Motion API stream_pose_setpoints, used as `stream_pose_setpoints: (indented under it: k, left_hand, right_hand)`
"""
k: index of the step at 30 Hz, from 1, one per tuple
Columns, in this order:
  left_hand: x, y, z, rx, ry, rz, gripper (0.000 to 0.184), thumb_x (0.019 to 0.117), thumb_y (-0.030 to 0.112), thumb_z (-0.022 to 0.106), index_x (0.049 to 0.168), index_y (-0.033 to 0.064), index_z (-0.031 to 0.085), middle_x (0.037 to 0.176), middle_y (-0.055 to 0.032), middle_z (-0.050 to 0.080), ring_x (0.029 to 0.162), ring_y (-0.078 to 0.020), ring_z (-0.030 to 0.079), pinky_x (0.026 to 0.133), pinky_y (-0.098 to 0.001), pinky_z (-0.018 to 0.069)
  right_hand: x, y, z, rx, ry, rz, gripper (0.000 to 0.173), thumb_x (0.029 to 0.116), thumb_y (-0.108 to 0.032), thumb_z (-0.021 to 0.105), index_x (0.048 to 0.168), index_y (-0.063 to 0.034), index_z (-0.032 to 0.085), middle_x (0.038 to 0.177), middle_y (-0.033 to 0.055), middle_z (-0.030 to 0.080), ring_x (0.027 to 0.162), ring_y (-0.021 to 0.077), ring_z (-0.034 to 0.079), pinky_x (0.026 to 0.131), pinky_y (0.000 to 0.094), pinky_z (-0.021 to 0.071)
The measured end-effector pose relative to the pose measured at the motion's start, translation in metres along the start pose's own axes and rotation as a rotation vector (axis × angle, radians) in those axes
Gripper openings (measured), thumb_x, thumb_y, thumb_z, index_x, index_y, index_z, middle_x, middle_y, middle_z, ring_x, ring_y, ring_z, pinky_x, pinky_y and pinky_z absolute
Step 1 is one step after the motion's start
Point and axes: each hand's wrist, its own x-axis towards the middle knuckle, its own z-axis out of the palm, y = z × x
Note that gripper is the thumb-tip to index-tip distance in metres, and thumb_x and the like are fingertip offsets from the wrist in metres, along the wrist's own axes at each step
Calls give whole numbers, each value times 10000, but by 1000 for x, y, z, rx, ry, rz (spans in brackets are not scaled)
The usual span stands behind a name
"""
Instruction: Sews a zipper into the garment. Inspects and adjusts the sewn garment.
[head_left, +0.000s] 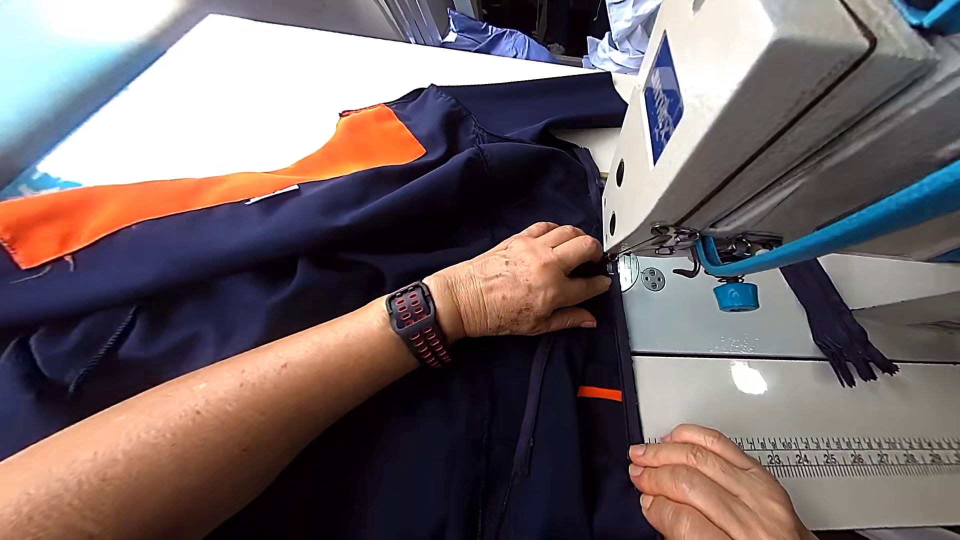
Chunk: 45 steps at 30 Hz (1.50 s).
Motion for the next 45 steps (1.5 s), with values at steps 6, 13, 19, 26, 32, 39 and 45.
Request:
stream_pose_setpoints:
  k: [6, 13, 19, 26, 32, 39, 45]
  left_hand:
    - [0, 89, -14, -33, -27, -54, 295, 1041, 164, 471, 902, 21, 689, 952, -108, 706, 936, -267, 694, 826, -408, 565]
    - [-40, 127, -2, -71, 10, -215, 437, 1101, 340, 405, 1232, 29, 683, 1325, -104, 690, 1295, -242, 616, 1112, -349, 461]
    - [-25, 110, -3, -140, 7, -207, 681, 1010, 657, 399, 1275, 88, 662, 1096, -85, 706, 1093, -247, 659, 890, -379, 538]
    - [-14, 108, 4, -77, -25, -241, 838, 890, 779, 448, 1239, 65, 712, 1063, -69, 679, 1016, -239, 630, 804, -348, 524]
    - [-22, 110, 5, -116, 27, -279, 773, 965, 731, 401, 1250, 81, 708, 1080, -74, 669, 1059, -238, 619, 855, -338, 512]
    - [-18, 99, 7, -179, 17, -231, 726, 973, 701, 435, 1254, 91, 712, 1055, -72, 650, 1032, -243, 608, 822, -343, 503]
    - [-21, 76, 10, -191, 22, -177, 683, 975, 683, 461, 1272, 125, 718, 1026, -57, 634, 1005, -221, 592, 822, -320, 495]
  right_hand:
    - [-2, 2, 6, -28, 43, -44, 188, 978, -17, 512, 849, -100, 620, 890, 53, 749, 1020, 192, 705, 990, 297, 501]
    - [-2, 1, 0, -87, 17, -73, 196, 990, -41, 501, 852, -117, 618, 890, 52, 752, 1018, 195, 703, 990, 297, 490]
    - [-4, 1, 3, -146, 42, -86, 204, 989, -37, 480, 859, -123, 612, 887, 49, 748, 1010, 194, 689, 989, 302, 463]
    - [-5, 3, 5, -115, 58, -66, 195, 978, -42, 503, 840, -129, 609, 863, 36, 746, 1003, 181, 699, 989, 290, 475]
    - [-3, -1, 0, -65, 7, -9, 194, 965, -26, 525, 848, -110, 655, 903, 53, 763, 1037, 189, 696, 998, 287, 466]
    - [-1, -1, -2, 10, -9, 17, 169, 953, -27, 541, 857, -87, 666, 916, 81, 767, 1025, 211, 701, 992, 300, 463]
    - [6, 8, -4, -22, -19, 3, 179, 958, -22, 539, 850, -101, 659, 922, 62, 769, 1046, 194, 703, 1000, 292, 475]
